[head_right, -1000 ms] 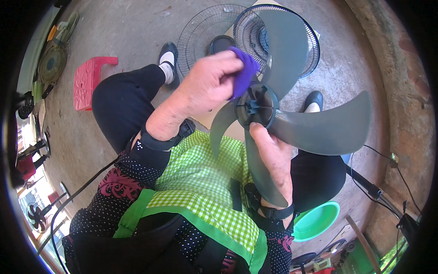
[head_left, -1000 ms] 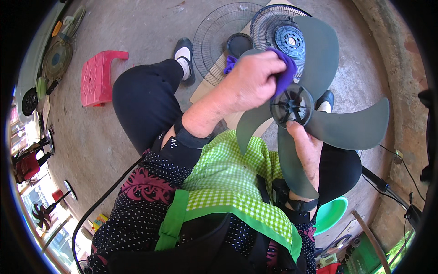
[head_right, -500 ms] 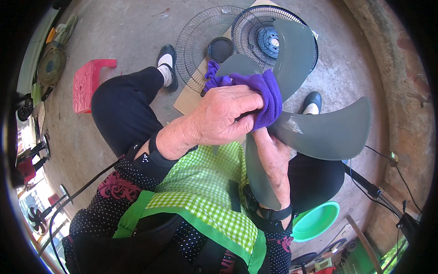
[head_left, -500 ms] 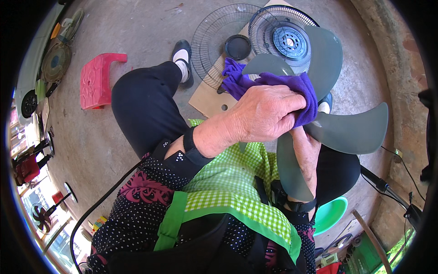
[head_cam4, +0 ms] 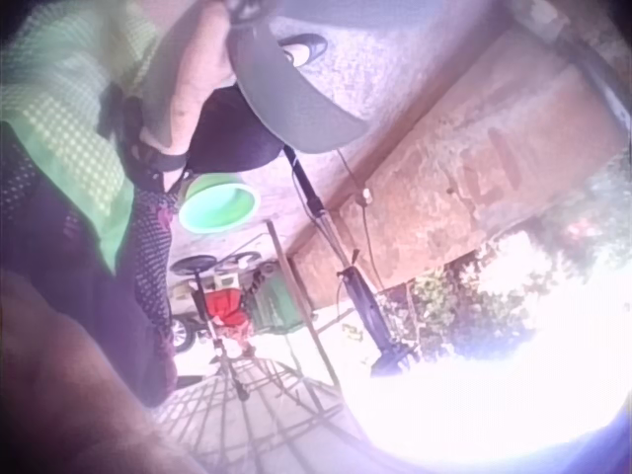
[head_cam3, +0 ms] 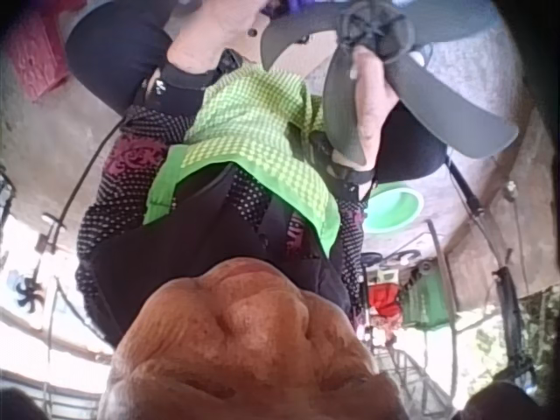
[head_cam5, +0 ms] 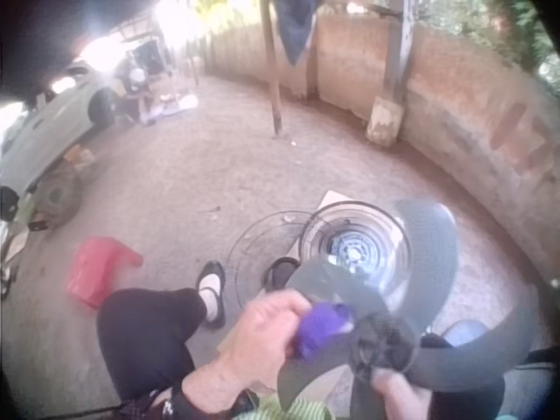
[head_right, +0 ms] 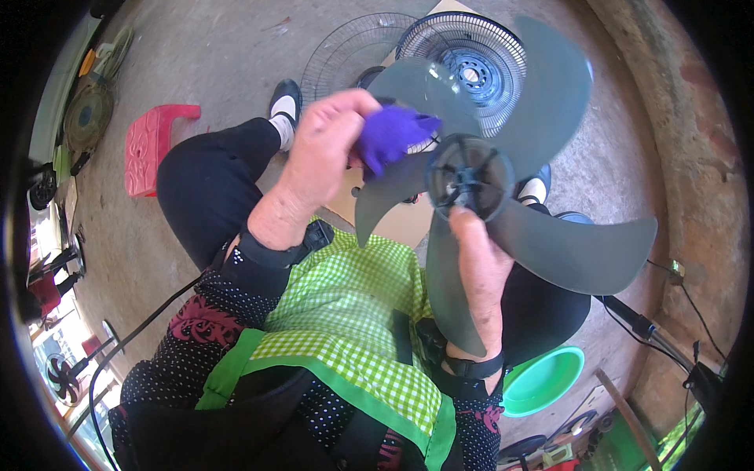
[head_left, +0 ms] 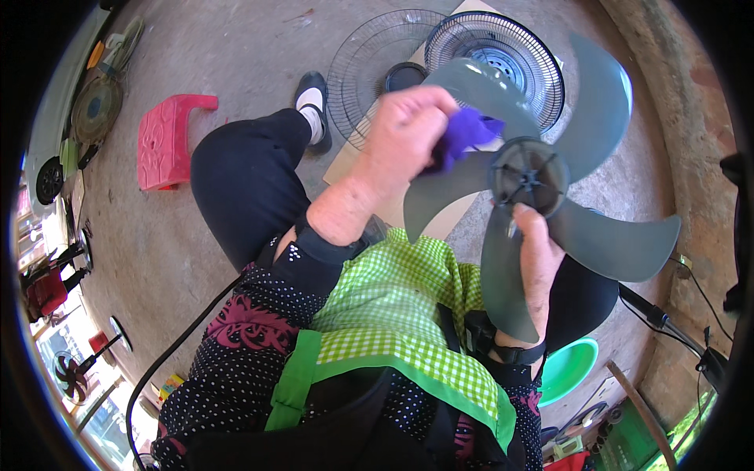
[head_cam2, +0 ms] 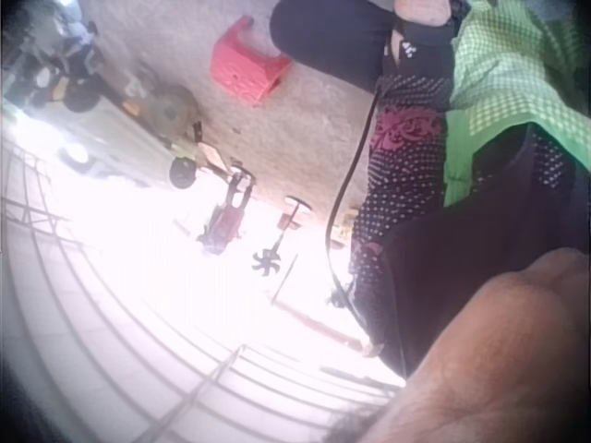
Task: The person sits on the floor and wipes a fan blade and a small black plastic ring with a purple cloth. They rotate the blade to clean all surfaces and then clean the ring before placing both items on a cardboard sheet.
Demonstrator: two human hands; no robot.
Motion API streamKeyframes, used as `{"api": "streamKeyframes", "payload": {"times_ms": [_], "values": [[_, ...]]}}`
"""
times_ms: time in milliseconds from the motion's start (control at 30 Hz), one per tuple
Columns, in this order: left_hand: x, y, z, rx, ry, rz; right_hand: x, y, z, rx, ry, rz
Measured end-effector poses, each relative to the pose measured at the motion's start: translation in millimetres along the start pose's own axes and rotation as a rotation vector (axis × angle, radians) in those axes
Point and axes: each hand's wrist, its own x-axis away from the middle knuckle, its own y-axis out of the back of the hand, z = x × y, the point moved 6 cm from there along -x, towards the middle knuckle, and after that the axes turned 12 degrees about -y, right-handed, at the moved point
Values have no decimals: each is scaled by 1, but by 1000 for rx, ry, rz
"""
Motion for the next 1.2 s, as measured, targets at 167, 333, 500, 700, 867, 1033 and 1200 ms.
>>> {"api": "streamKeyframes", "payload": {"times_ms": [167, 333, 500, 700, 867, 1033, 1200], "values": [[-15, 34, -12, 398, -130, -322, 1, 8, -3, -173, -133, -91], [-4, -9, -10, 382, -119, -70, 4, 2, -8, -236, -204, -8], [7, -55, -20, -567, -585, 255, 9, -2, -11, -176, -205, 23], [10, -59, -27, -806, -682, 318, 7, 2, -10, -203, -160, -9], [13, -65, -30, -1047, -644, 380, 6, 3, -11, -110, -71, -32], [16, -65, -22, -969, -448, 374, 8, 3, -11, 55, -22, -45], [5, -36, -17, -405, -245, 158, 4, -4, -4, 26, 14, -14]]}}
